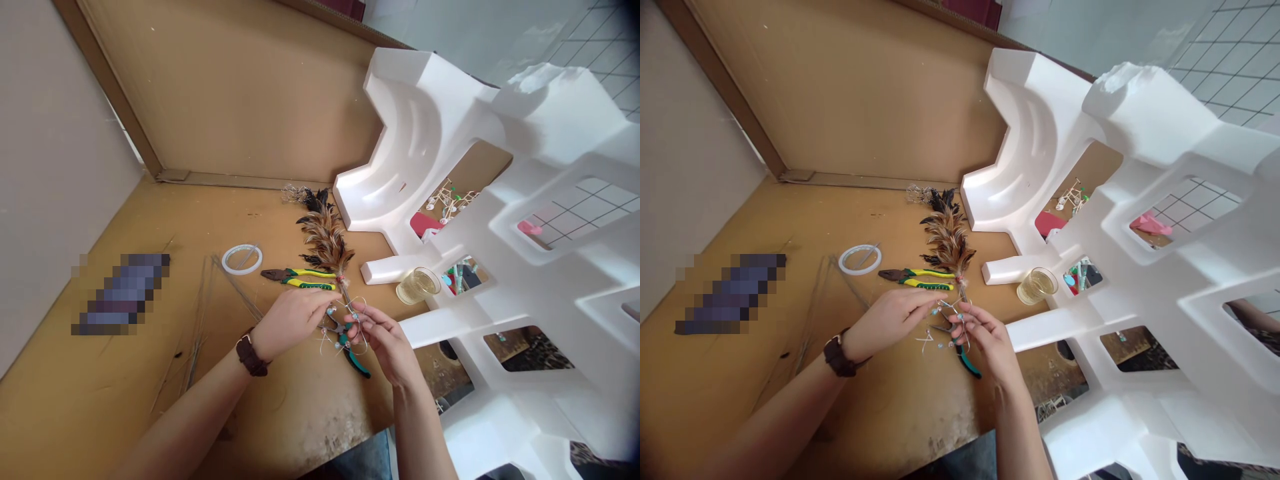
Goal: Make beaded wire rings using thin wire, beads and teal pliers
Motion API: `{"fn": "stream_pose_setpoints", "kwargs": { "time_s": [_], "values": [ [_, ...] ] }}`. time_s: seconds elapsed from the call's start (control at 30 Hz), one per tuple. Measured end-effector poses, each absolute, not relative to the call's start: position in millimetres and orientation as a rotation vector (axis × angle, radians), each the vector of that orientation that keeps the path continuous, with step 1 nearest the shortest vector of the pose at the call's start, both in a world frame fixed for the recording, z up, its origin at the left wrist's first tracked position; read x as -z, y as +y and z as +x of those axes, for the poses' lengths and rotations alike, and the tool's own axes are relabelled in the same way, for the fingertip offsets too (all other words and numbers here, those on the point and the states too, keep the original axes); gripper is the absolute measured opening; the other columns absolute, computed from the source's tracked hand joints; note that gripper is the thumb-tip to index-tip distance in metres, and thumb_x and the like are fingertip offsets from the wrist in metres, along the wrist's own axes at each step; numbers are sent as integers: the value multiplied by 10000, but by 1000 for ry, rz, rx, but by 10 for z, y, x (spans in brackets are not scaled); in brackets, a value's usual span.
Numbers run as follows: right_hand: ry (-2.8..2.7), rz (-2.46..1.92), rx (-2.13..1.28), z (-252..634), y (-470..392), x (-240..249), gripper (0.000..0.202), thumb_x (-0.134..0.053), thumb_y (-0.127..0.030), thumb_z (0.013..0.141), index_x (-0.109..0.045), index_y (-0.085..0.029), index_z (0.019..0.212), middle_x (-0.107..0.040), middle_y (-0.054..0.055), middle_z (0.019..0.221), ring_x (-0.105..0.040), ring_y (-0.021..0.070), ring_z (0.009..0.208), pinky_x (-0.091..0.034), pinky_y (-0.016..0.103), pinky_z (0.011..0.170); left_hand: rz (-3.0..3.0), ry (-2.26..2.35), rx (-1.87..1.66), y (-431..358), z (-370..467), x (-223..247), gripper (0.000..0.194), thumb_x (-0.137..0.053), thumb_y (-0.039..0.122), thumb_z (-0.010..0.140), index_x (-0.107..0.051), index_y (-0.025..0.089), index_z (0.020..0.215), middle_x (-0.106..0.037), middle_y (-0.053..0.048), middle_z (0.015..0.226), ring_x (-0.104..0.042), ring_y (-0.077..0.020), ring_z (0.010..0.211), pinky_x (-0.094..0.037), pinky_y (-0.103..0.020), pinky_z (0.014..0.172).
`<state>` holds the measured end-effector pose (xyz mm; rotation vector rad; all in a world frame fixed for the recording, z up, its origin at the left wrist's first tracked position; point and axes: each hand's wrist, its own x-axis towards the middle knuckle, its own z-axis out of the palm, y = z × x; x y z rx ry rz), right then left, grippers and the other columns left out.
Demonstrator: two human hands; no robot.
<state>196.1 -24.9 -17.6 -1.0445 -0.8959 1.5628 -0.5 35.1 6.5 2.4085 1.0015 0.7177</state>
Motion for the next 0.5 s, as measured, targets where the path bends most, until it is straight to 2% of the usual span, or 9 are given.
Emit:
{"fn": "stream_pose_setpoints", "kwargs": {
  "time_s": [0.5],
  "values": [
    [-889, -1048, -1563, 1938, -252, 159, 315, -618, -229, 740, -636, -198, 1053, -668, 89, 959, -592, 146, 725, -458, 281, 631, 2440, 995, -747, 357, -9, -48, 318, -367, 168, 889, -596, 206, 1106, -655, -14, 1105, -601, -172, 1008, -469, -310, 847]
  ]
}}
